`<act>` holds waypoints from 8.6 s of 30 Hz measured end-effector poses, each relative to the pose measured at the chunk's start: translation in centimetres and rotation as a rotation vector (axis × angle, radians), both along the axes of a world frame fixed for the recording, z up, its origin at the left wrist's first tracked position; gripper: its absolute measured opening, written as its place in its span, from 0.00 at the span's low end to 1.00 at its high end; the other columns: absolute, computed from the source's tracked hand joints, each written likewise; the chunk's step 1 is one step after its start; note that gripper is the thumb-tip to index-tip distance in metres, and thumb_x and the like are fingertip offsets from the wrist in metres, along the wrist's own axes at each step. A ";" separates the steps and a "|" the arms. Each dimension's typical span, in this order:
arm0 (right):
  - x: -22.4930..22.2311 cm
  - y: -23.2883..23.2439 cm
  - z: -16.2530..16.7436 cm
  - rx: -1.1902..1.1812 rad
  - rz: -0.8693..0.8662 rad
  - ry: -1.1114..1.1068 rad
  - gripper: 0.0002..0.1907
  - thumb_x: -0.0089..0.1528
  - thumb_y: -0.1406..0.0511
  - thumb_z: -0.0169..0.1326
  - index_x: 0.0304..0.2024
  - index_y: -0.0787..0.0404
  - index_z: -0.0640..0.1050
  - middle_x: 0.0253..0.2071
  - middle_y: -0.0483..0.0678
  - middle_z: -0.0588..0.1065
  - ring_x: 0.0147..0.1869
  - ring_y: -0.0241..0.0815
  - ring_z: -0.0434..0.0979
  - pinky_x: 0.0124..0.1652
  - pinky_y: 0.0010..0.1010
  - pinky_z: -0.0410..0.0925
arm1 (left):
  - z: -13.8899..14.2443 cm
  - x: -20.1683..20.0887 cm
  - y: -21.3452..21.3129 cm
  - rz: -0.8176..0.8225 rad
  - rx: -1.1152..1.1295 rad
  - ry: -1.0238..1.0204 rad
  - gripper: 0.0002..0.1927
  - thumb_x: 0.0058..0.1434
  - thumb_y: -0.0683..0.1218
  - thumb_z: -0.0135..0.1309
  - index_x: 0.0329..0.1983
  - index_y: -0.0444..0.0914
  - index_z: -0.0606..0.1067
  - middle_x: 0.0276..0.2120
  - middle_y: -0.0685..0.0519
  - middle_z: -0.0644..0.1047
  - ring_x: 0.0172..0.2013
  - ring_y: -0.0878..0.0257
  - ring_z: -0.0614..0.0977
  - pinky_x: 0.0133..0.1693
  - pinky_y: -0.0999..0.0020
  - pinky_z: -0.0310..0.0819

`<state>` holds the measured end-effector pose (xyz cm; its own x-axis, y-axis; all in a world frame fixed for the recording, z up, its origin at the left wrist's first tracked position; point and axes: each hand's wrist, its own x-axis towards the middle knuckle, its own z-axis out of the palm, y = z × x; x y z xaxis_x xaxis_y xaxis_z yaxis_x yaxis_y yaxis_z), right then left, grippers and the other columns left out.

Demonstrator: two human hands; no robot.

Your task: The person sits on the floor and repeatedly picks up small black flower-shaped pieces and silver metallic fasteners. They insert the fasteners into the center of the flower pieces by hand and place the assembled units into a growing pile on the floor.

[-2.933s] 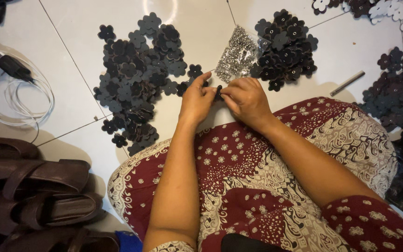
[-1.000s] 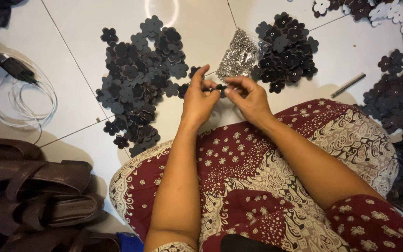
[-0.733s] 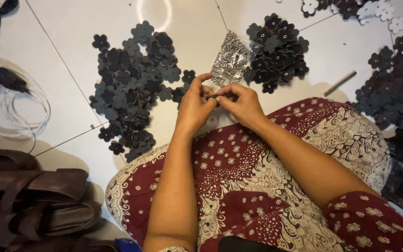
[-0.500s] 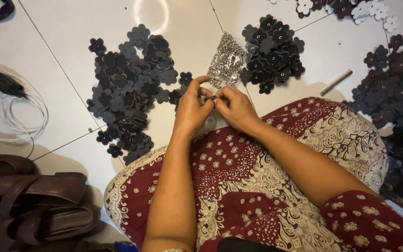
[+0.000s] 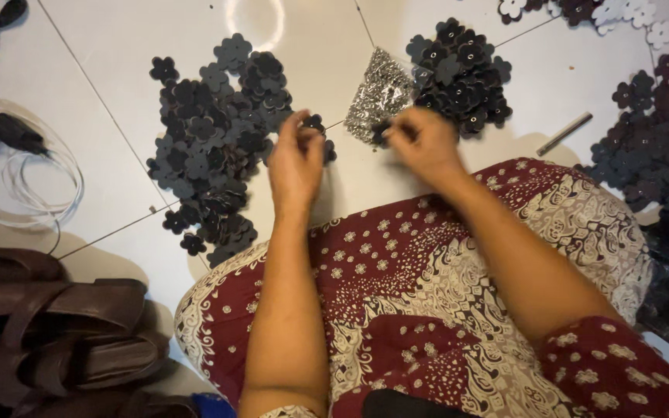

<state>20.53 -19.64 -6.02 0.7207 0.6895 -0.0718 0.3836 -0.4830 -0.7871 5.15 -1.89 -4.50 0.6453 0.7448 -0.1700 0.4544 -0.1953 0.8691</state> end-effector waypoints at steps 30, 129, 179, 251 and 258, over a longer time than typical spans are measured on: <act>-2.5 0.3 1.6 -0.009 0.334 -0.641 0.04 0.60 0.68 0.63 0.37 0.57 0.80 0.33 0.46 0.74 0.40 0.46 0.75 0.44 0.39 0.66 | 1.3 -0.4 -1.2 -0.152 0.236 0.296 0.22 0.52 0.43 0.65 0.51 0.42 0.78 0.47 0.50 0.76 0.49 0.47 0.77 0.51 0.54 0.72; -4.4 1.0 -0.3 0.146 -0.042 0.361 0.14 0.59 0.71 0.61 0.48 0.61 0.78 0.36 0.39 0.75 0.39 0.26 0.73 0.41 0.18 0.70 | 0.2 0.7 -2.4 -0.357 -0.123 0.074 0.10 0.62 0.43 0.56 0.46 0.34 0.76 0.44 0.42 0.80 0.46 0.47 0.82 0.47 0.58 0.74; -3.0 2.1 3.8 0.114 0.317 -0.582 0.14 0.59 0.72 0.60 0.48 0.63 0.78 0.50 0.53 0.76 0.54 0.49 0.76 0.54 0.43 0.69 | -0.8 -0.7 -0.2 -0.008 0.199 0.374 0.08 0.57 0.40 0.60 0.40 0.40 0.78 0.42 0.47 0.79 0.44 0.47 0.81 0.46 0.53 0.74; -4.7 1.7 0.2 0.103 -0.015 0.241 0.10 0.62 0.69 0.59 0.45 0.60 0.84 0.43 0.46 0.83 0.45 0.34 0.83 0.45 0.25 0.75 | -3.6 0.6 -1.4 -0.170 -0.314 0.111 0.18 0.60 0.44 0.55 0.55 0.41 0.79 0.43 0.51 0.84 0.43 0.64 0.85 0.46 0.70 0.77; -4.7 1.6 0.2 0.120 0.070 0.035 0.09 0.60 0.71 0.63 0.44 0.59 0.85 0.41 0.46 0.79 0.46 0.38 0.80 0.46 0.27 0.73 | -3.2 0.7 -1.6 -0.195 -0.426 0.027 0.19 0.62 0.43 0.54 0.56 0.41 0.78 0.42 0.54 0.83 0.40 0.69 0.83 0.43 0.74 0.77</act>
<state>15.87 -18.05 -5.80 0.6692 0.7430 -0.0101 0.3846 -0.3580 -0.8508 5.85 -3.52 -7.68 0.7574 0.4699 -0.4534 0.4684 0.0927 0.8786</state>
